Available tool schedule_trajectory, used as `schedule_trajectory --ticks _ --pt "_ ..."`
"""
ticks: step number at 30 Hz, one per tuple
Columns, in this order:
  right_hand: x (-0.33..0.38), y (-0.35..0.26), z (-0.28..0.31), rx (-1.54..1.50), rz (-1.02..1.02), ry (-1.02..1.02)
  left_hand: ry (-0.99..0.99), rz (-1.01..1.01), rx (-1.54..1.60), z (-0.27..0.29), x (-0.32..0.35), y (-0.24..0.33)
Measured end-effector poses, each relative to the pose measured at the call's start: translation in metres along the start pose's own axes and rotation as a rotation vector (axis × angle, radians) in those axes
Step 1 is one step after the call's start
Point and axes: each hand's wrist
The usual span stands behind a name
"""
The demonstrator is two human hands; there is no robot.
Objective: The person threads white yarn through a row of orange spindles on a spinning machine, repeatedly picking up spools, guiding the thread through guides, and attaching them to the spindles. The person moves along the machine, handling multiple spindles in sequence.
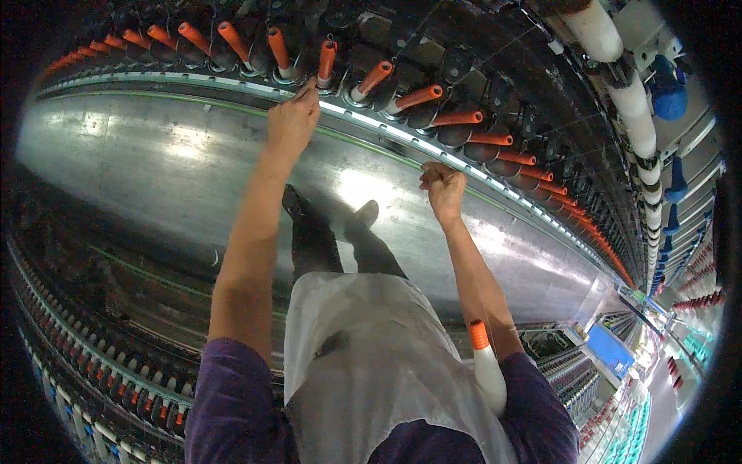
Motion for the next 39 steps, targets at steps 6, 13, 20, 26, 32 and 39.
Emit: schedule_trajectory --ticks 6,13,20,26,32,39 --pt "0.000 -0.007 0.004 -0.095 -0.073 0.044 0.190 0.257 0.486 -0.019 0.017 0.009" --pt "-0.013 -0.026 -0.005 -0.023 0.017 -0.018 0.437 0.535 0.484 -0.039 0.006 0.006" --pt "-0.028 -0.005 -0.023 -0.188 -0.147 0.026 0.543 0.646 0.705 -0.068 -0.004 0.004" --pt "-0.025 0.007 -0.028 -0.349 -0.182 0.074 0.564 0.644 0.971 -0.070 -0.003 -0.001" --pt "-0.026 -0.010 -0.020 -0.316 -0.236 0.157 0.470 0.946 1.205 -0.053 -0.015 0.010" --pt "0.002 -0.071 -0.007 0.197 0.411 -0.037 0.165 1.233 1.833 -0.016 -0.019 0.023"
Point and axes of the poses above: each hand's wrist, its own x-axis away from the middle knuckle, its own z-axis out of the back of the hand, y = z × x, and after that the axes turned 6 degrees about z, right-handed
